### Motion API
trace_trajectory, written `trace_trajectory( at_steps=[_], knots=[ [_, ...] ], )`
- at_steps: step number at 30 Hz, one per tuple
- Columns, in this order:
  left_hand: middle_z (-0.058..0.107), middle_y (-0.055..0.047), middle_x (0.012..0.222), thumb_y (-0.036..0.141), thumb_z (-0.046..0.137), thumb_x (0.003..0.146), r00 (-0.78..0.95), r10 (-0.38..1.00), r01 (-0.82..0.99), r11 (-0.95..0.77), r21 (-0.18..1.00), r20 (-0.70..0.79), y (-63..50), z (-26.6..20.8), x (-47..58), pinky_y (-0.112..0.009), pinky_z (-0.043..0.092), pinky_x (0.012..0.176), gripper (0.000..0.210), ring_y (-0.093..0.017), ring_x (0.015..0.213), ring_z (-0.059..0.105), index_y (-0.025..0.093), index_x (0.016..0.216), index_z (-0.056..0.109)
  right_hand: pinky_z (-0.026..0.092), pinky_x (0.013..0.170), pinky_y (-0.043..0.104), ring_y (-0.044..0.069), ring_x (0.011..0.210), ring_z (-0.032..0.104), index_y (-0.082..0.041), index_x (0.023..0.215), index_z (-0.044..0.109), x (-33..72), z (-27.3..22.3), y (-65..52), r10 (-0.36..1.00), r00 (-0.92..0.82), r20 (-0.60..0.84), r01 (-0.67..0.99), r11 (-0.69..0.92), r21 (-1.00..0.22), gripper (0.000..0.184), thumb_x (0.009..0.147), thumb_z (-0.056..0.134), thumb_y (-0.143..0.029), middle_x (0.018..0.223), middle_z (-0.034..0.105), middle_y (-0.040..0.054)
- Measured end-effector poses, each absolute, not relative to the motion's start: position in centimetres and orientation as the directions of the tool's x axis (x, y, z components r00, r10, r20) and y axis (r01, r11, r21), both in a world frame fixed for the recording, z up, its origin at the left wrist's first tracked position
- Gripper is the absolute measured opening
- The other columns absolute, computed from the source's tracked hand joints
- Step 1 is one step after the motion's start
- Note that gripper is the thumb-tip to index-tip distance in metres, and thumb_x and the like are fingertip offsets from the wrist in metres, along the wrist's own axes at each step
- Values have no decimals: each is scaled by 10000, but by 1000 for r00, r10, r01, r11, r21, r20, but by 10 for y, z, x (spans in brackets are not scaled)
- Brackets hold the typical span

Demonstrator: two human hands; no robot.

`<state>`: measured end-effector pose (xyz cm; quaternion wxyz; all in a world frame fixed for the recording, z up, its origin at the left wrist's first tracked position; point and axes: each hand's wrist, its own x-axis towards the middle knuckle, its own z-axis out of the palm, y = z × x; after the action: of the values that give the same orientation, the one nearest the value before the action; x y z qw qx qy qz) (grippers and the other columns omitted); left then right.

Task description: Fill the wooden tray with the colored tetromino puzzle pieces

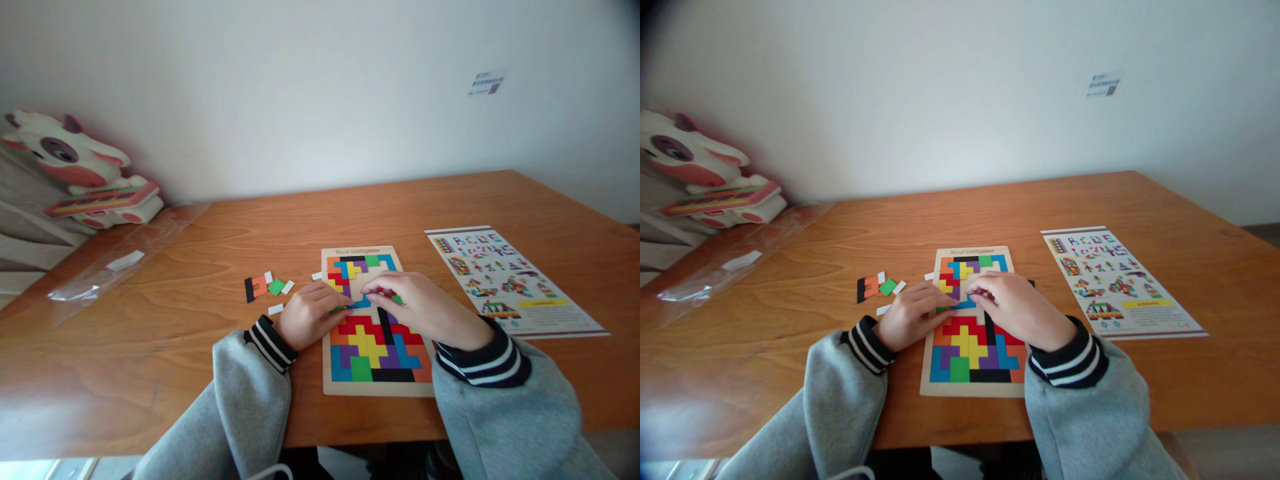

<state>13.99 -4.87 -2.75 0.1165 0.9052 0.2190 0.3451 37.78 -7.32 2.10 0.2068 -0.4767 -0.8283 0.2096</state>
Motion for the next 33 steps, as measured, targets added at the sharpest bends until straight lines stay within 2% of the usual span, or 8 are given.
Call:
trace_trajectory(
  at_steps=[9, 14, 18, 23, 28, 33],
  knots=[
    [753, -56, 922, 267, 626, 958, 641, 501, 379, -866, 327, 582, -53, -19, 141, -316, 570, 786, 151, -174, 827, 678, 178, 1066, 682, 512, 703, 263, 169, 797, 722, -226, 949, 683, 378, 26, -74, 908, -406, 109, 764, 402, -504, 103, 950, 580, -222, 897, 771, 17],
    [741, -79, 1023, 266, 631, 946, 627, 505, 441, -858, 265, 593, -51, -16, 137, -342, 572, 818, 200, -199, 907, 673, 180, 1123, 663, 540, 713, 284, 195, 847, 749, -217, 997, 675, 384, 27, -73, 939, -307, 158, 810, 345, -475, 143, 954, 540, -236, 979, 787, 50],
    [745, -85, 1029, 243, 620, 945, 632, 504, 483, -850, 209, 589, -42, -17, 118, -365, 564, 818, 172, -210, 904, 681, 183, 1101, 665, 554, 697, 298, 199, 824, 740, -206, 1022, 688, 389, 30, -73, 931, -297, 212, 803, 363, -472, 204, 957, 500, -250, 977, 778, 72],
    [750, -75, 1001, 231, 590, 960, 575, 571, 588, -786, 190, 585, -27, -16, 77, -358, 553, 821, 164, -198, 871, 682, 187, 1096, 672, 556, 752, 319, 208, 868, 728, -199, 1021, 688, 391, 30, -73, 915, -293, 276, 793, 394, -465, 239, 970, 456, -233, 980, 750, 84],
    [750, -84, 1079, 397, 615, 927, 479, 727, 751, -630, 200, 492, -21, -12, 15, -422, 539, 922, 259, -244, 970, 692, 216, 1099, 687, 555, 759, 307, 200, 881, 719, -201, 1026, 679, 395, 28, -70, 906, -288, 311, 774, 412, -482, 237, 959, 451, -196, 982, 729, 86],
    [715, -78, 1230, 613, 630, 850, 419, 852, 837, -497, 230, 315, -24, -17, -40, -502, 509, 1016, 542, -308, 1136, 657, 255, 1256, 622, 556, 784, 341, 212, 878, 707, -198, 1056, 679, 398, 25, -68, 895, -242, 374, 799, 403, -447, 254, 959, 445, -206, 987, 730, 97]
  ],
)
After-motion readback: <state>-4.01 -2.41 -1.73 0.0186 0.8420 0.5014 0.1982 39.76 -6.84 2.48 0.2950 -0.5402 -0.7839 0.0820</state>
